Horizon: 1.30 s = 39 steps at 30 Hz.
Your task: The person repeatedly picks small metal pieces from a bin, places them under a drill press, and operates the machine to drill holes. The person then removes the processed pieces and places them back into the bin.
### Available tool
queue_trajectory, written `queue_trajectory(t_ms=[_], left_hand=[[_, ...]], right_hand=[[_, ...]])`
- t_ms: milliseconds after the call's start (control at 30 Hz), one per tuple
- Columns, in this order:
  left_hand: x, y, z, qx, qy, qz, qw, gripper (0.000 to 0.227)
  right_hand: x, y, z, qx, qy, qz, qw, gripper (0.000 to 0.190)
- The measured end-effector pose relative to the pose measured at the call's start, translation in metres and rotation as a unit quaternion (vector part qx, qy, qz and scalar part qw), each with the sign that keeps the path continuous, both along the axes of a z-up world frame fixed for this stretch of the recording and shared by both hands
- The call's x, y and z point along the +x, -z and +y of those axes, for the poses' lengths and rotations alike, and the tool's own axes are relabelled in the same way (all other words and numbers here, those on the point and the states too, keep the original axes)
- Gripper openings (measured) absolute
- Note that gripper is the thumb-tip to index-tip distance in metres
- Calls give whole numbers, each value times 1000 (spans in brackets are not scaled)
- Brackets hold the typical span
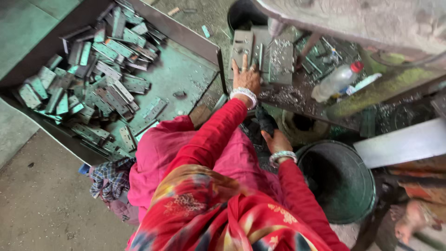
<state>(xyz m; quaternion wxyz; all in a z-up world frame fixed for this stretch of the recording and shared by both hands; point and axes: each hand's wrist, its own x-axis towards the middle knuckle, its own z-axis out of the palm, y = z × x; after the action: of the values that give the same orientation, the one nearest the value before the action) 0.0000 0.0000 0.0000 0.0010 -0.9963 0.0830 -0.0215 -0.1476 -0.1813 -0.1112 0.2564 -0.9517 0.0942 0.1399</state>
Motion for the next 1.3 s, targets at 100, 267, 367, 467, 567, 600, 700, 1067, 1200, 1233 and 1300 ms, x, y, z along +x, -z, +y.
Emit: queue_trajectory(t_ms=[100,267,367,467,567,600,700,1067,1200,1233,1300], left_hand=[[1,-8,8,-11,15,29,999,45],[-3,-3,3,-30,17,-21,999,41],[-16,1,7,-54,21,-19,998,41],[-3,-10,14,-47,27,-9,998,43],[-5,0,13,-62,28,19,998,41],[-6,5,11,-76,26,26,996,39],[-5,12,6,-86,26,-73,993,46],[26,-25,1,-33,-21,57,998,47],[29,-18,3,-94,-17,-77,992,50],[27,-18,10,-81,-13,-30,996,47],[30,-21,12,-62,-6,65,996,42]], right_hand=[[9,-4,0,7,-10,1,1000,69],[-6,9,12,-46,7,-48,998,77],[-11,7,13,-2,23,6,1000,74],[20,-6,-2,61,-25,15,998,64],[12,11,-10,-1,-15,1,1000,70],[4,22,-8,21,3,-17,1000,70],[-19,53,5,32,35,-49,998,69],[-2,24,-5,44,-16,-37,998,72],[-15,35,6,17,33,-59,998,73],[-14,36,10,32,24,-47,998,73],[-5,34,3,63,12,-22,998,72]])
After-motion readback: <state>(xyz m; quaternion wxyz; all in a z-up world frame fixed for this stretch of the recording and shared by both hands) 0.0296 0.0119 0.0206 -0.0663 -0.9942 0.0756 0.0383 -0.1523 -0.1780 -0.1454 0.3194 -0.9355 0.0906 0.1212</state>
